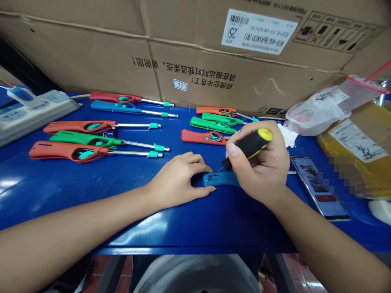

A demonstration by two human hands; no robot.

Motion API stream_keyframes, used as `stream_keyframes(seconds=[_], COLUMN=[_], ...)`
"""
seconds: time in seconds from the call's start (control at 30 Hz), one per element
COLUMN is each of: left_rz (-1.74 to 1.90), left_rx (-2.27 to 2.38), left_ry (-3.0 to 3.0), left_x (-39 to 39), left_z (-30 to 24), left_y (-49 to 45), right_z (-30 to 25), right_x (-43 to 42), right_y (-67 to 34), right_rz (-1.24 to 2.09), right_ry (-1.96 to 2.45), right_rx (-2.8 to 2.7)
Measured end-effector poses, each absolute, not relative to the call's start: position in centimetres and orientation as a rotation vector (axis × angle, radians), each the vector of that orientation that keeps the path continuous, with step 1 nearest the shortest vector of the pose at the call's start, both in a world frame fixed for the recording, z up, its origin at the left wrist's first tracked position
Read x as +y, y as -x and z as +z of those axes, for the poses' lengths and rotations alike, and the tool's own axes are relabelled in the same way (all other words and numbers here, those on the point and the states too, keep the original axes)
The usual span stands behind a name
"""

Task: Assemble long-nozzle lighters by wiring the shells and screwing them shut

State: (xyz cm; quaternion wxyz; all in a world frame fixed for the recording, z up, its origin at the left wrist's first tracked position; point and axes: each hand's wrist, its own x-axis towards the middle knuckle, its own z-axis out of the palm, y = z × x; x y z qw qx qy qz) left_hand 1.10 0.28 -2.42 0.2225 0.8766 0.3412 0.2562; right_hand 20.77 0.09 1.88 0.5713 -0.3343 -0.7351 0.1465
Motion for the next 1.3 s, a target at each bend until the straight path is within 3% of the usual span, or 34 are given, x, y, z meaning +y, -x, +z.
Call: stream_keyframes(seconds=[0.43,0.6,0.83,1.0,1.17,1.3], left_rz=[0.714,0.723,0.742,0.745,0.782,0.757], left_rx=[0.945,0.949,0.955,0.938,0.954,0.938], left_ry=[-2.413,-2.425,-2.414,-2.415,-2.451,-2.427], left_x=[0.3,0.3,0.2,0.2,0.1,0.1], left_z=[-2.5,-2.5,-2.4,-2.3,-2.4,-2.4], left_y=[-1.1,-1.1,-1.2,-1.2,-1.2,-1.3], right_z=[2.4,3.7,4.0,4.4,4.5,4.7], right_x=[-0.7,-0.8,-0.5,-0.5,0.0,0.0], right_y=[-20.6,-22.2,-22.1,-22.1,-22.3,-22.7], right_rz=[0.412,0.612,0.093,0.327,0.006,0.300], right_ry=[0.828,0.764,0.710,0.704,0.692,0.753], right_rx=[-1.799,-2.000,-2.041,-2.153,-2.096,-2.184])
